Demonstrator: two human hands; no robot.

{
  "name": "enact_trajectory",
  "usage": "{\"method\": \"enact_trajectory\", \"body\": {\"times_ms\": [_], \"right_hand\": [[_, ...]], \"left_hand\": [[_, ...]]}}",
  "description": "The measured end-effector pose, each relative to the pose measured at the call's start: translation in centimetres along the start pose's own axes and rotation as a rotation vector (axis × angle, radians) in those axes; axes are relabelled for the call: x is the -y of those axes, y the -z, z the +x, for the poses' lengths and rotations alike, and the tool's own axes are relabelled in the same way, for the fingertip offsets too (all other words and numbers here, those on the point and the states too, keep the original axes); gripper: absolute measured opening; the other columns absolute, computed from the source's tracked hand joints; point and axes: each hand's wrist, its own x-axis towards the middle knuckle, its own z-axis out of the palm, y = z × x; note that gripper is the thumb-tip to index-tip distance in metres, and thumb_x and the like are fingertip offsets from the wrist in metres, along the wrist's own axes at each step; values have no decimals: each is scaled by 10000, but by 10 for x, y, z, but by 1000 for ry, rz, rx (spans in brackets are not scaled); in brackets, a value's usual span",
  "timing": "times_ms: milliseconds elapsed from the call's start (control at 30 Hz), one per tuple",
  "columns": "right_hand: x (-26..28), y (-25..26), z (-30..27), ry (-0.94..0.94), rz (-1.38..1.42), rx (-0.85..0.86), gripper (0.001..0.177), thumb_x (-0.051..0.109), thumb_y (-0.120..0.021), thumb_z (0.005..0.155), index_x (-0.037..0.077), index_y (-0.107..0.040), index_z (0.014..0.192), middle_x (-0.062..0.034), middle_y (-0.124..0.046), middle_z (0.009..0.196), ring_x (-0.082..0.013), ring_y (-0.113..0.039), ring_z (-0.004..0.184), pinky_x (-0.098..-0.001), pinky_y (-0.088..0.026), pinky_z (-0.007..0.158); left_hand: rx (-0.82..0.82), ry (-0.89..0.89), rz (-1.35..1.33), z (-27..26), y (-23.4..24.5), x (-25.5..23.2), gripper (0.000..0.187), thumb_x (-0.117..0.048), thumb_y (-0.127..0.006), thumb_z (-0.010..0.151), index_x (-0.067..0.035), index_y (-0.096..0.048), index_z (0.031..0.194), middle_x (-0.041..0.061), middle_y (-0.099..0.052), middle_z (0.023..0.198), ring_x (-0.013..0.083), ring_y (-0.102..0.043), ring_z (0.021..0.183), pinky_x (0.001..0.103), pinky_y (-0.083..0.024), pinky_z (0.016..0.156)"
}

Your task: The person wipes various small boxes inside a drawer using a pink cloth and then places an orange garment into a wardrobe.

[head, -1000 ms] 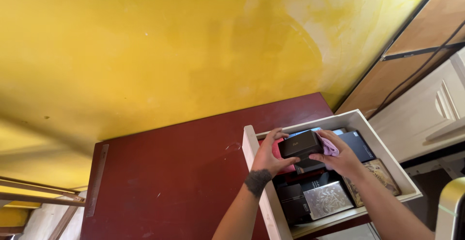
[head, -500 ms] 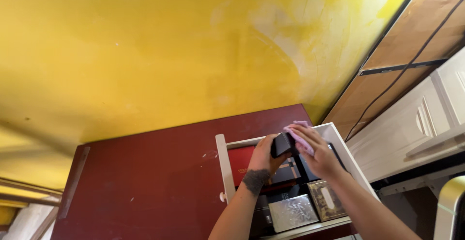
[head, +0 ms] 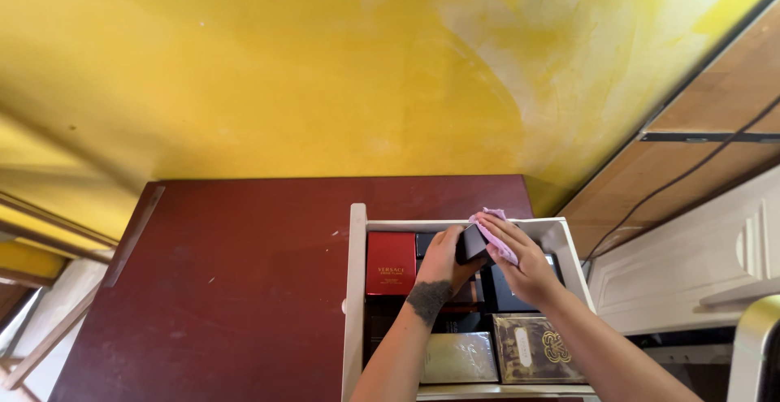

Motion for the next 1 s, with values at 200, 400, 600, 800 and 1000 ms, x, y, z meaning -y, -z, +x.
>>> {"method": "enact_trajectory", "body": {"times_ms": [200, 400, 600, 800, 1000], "right_hand": [[-50, 19, 2, -336, 47, 89, 483, 176, -562, 962, 126, -574, 1442, -41, -556, 1524, -239, -553, 1338, -353, -420, 1107], [-48, 12, -1, -133, 5, 97, 442, 163, -571, 1013, 82, -572, 1448, -89, -522, 1554, -267, -477, 1439, -378, -367, 1156], [-28, 12, 2, 5, 60, 102, 438, 166, -578, 1005, 77, -571, 1434, -83, -551, 1530, -240, -531, 1408, -349, -421, 1136], [-93, 34, -16, -237, 55, 136, 473, 100, -575, 966, 79, -578, 1439, -65, -566, 1509, -242, -537, 1360, -346, -421, 1087], [-161, 24, -30, -652, 699, 24, 574, 56, -764, 910, 43, -639, 1470, -114, -621, 1137, -231, -523, 1020, -357, -434, 875]], "left_hand": [[-84, 54, 70, -3, 0, 9, 601, -227, -845, 781, -49, -578, 1289, 172, -629, 1278, 345, -523, 1287, 435, -421, 1114], [-9, 201, 62, 2, -16, 5, 616, -248, -833, 747, -80, -586, 1286, 164, -626, 1241, 323, -578, 1234, 410, -470, 1081], [-38, 83, 113, 10, -26, 7, 631, -208, -861, 714, -55, -574, 1254, 164, -633, 1268, 339, -553, 1260, 446, -423, 1093], [-79, 107, 45, 2, -14, 9, 626, -225, -880, 754, -54, -571, 1271, 196, -607, 1265, 345, -553, 1251, 425, -445, 1108], [4, 277, -450, -4, -16, 17, 737, -302, -845, 731, -34, -489, 1317, 204, -645, 1303, 317, -610, 1287, 405, -480, 1111]]}}
